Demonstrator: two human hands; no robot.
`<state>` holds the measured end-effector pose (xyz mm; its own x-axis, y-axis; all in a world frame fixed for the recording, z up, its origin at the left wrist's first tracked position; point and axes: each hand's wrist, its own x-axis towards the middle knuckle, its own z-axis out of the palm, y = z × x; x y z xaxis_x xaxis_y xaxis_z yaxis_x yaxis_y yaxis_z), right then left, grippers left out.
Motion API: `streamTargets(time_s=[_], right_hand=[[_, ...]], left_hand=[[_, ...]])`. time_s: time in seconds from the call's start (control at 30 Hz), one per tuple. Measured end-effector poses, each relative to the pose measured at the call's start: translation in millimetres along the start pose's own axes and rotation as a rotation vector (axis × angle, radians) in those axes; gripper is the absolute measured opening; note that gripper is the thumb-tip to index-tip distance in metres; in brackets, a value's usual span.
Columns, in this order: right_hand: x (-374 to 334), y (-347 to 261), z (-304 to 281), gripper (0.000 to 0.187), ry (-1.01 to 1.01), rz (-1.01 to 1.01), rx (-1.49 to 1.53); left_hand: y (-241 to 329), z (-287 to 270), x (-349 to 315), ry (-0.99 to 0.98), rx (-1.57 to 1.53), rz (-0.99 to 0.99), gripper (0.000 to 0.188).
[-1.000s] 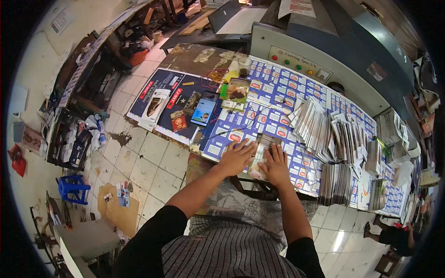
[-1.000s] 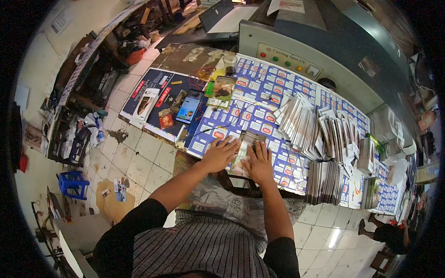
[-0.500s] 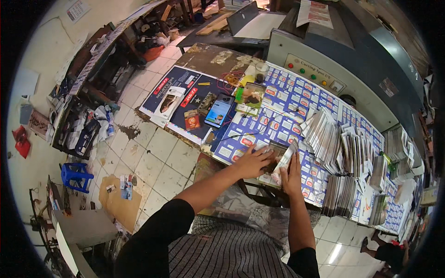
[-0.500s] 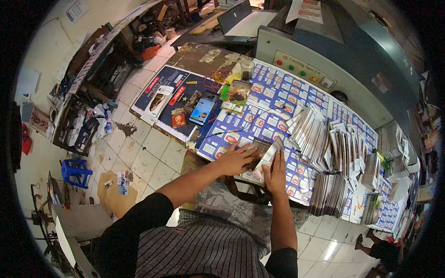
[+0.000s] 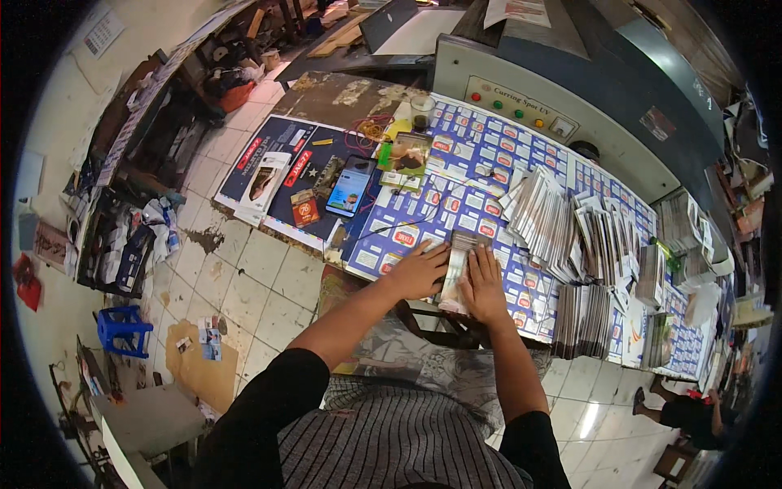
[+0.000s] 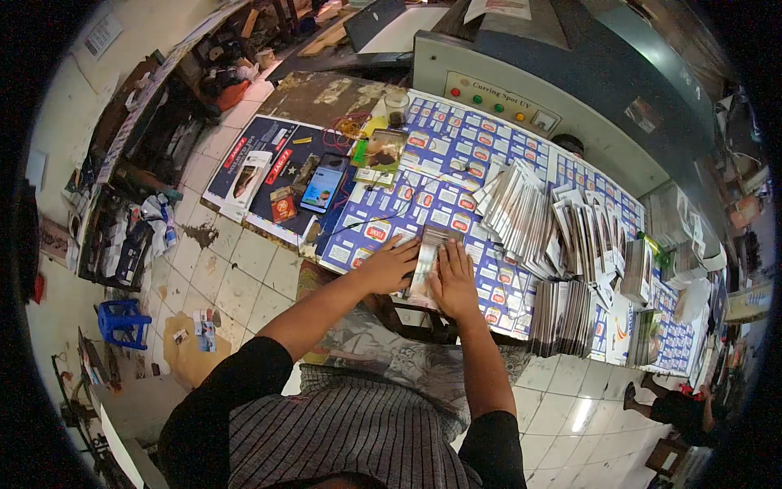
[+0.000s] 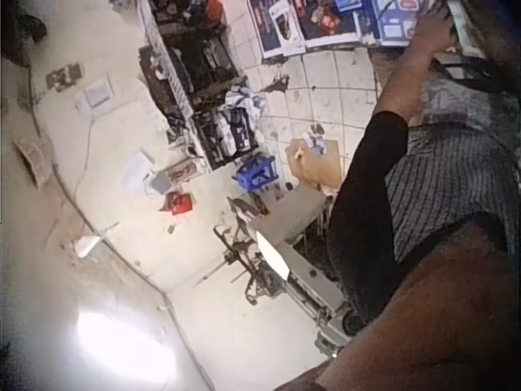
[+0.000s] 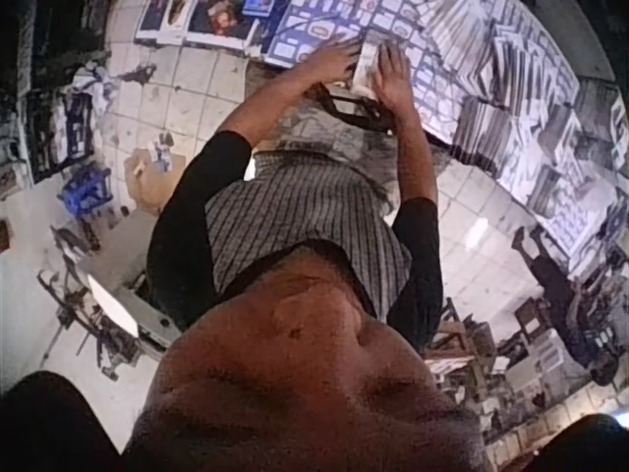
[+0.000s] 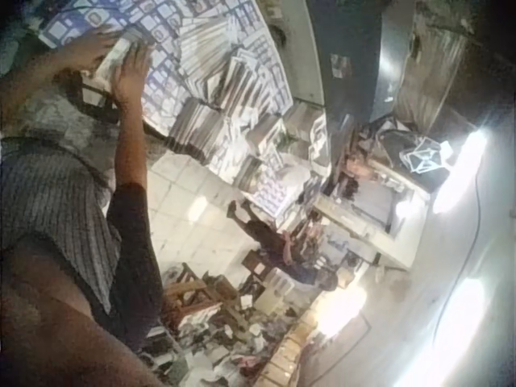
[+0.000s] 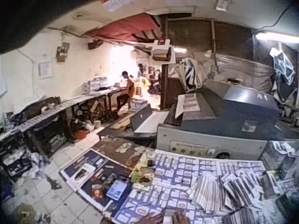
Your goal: The person stacks folded printed leaflets and places them into clear plastic bags by hand on a work table.
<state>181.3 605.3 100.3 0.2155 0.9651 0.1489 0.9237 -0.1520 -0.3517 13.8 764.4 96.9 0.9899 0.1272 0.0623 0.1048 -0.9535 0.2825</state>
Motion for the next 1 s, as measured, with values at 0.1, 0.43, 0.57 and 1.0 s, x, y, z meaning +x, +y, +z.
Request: streamTargets(time_s=[0.1,0.43,0.57,1.0], right_hand=[[2,-3,7,0.064,0.012,0.087,-0.009],[4,-10,3,0.054,-0.027,0.076,-0.076],[3,-7,5,0.052,-0.002,0.043,-0.104],[5,19,-1,0.056,-0.021,0.039,0.060]], left_hand=[[0,2,1,-0.016,0.022,0.015,0.053],[-11,16,-2,0.114,-0.247,-0.140,0.053],[-8,6,-3,-0.009,-0.143,-0.052,0.057],[-10,3,-4,0.017,-0.188,-0.036,0.060]])
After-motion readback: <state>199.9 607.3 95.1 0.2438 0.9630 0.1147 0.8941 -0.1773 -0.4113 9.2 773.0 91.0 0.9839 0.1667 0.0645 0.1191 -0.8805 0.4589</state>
